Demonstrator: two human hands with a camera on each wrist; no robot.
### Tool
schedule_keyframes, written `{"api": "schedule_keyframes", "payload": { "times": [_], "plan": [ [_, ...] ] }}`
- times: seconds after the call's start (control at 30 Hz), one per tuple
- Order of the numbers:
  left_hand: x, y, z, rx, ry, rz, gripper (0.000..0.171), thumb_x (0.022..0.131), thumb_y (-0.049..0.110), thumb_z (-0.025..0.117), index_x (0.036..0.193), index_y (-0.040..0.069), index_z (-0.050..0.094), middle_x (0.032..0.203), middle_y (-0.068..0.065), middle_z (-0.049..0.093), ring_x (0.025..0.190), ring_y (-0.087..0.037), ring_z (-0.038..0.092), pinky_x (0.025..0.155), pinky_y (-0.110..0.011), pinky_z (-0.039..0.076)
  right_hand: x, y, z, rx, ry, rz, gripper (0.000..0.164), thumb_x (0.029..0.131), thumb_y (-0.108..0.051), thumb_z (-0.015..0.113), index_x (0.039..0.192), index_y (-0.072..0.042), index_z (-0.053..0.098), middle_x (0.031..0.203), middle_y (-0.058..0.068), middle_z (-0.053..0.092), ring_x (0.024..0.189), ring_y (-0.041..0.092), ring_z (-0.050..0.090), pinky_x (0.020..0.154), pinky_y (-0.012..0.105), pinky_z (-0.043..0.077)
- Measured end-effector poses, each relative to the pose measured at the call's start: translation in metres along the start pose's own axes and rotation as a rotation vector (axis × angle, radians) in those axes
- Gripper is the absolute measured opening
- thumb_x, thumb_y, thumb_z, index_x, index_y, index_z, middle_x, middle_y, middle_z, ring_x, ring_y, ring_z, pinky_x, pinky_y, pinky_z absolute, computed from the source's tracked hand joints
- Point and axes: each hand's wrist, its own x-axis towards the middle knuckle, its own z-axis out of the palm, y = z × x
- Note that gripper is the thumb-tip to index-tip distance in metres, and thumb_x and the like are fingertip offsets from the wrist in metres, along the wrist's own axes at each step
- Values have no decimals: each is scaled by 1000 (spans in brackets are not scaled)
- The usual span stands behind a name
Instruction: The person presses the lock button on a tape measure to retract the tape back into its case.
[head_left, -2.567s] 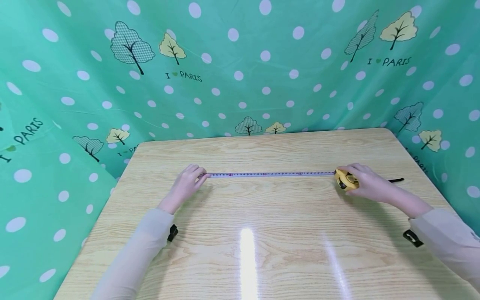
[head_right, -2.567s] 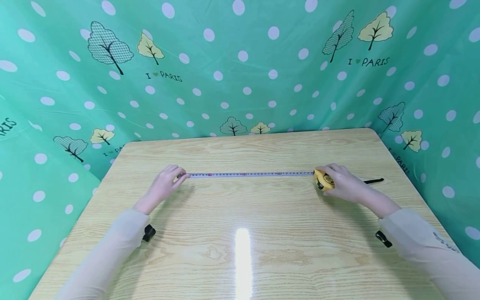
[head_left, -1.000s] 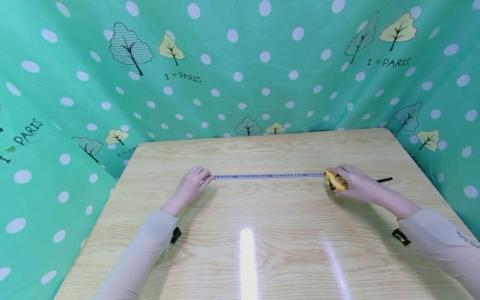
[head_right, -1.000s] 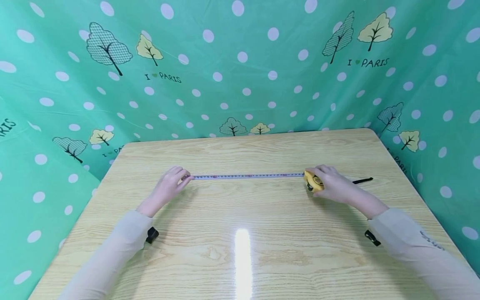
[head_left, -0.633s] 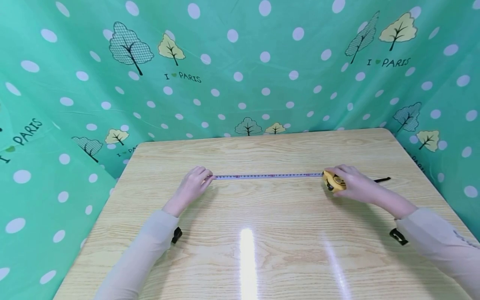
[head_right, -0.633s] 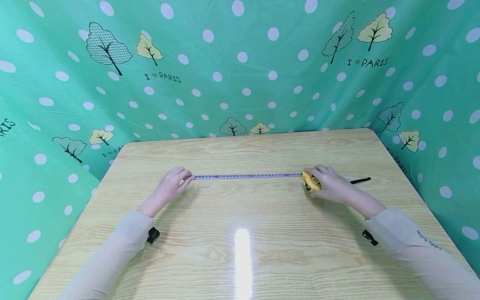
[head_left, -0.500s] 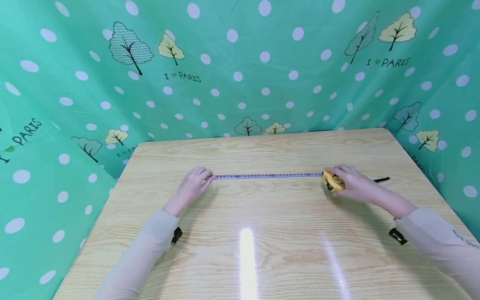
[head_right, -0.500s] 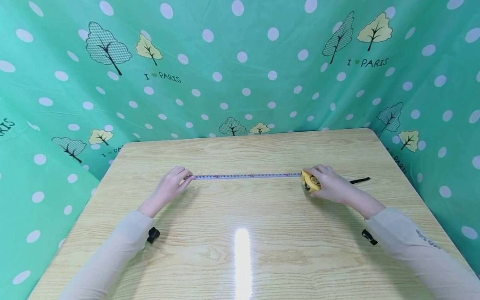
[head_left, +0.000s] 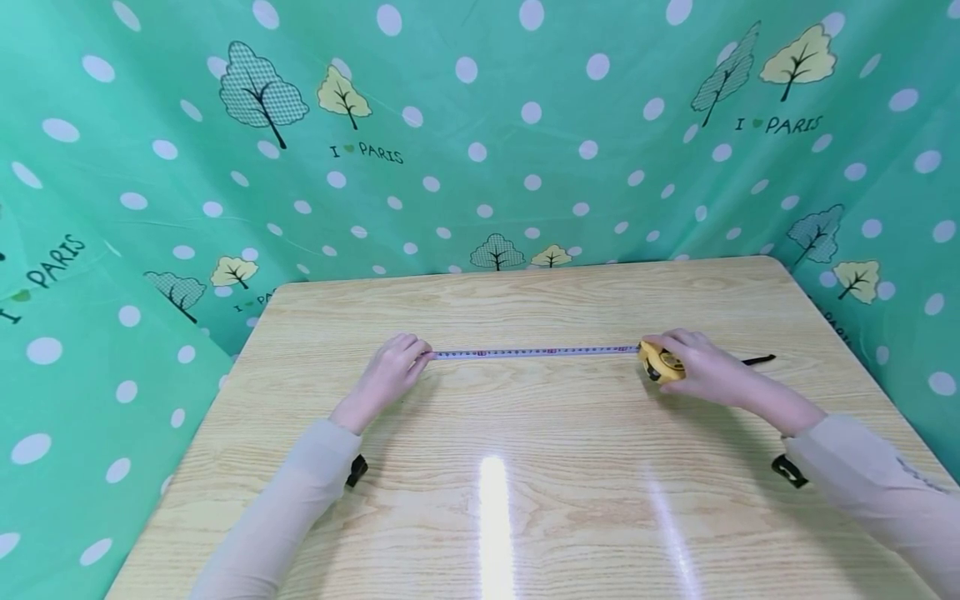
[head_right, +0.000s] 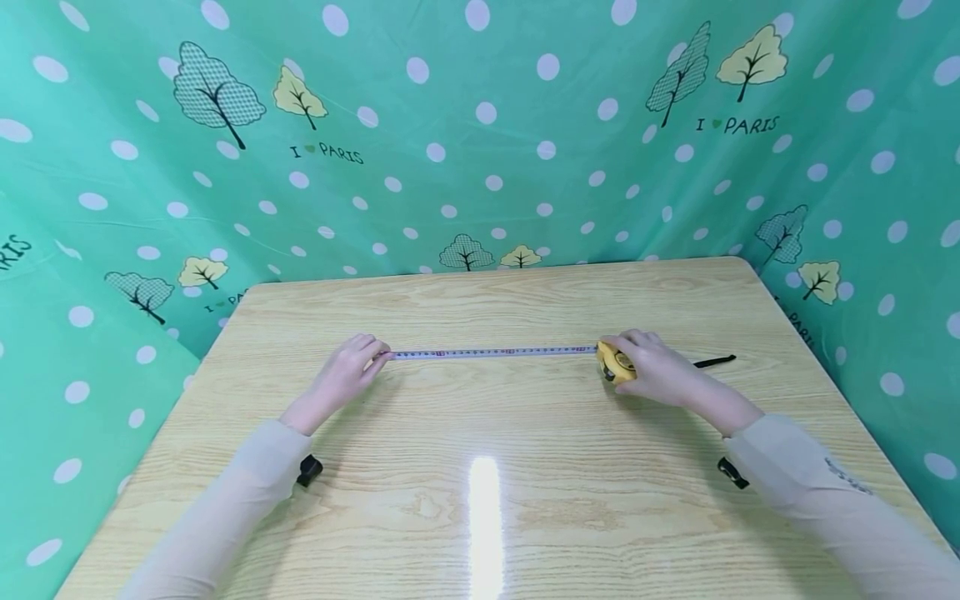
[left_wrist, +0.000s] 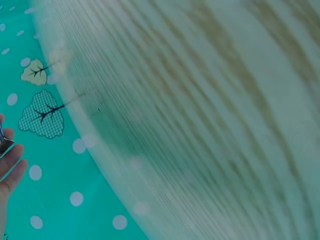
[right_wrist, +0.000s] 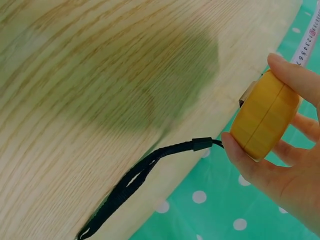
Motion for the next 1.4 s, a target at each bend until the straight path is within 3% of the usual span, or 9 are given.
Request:
{"api": "schedule_keyframes", "payload": {
  "times": [1.4],
  "plan": [
    [8, 12, 7, -17, 3, 21, 5, 81, 8, 62, 84, 4, 62, 76, -3, 58, 71, -16, 54, 64, -27, 46, 10, -9, 13, -13, 26, -34, 73, 66, -15, 77, 128, 0, 41, 110, 23, 49, 99, 40, 46, 73, 48, 45]
  ]
}}
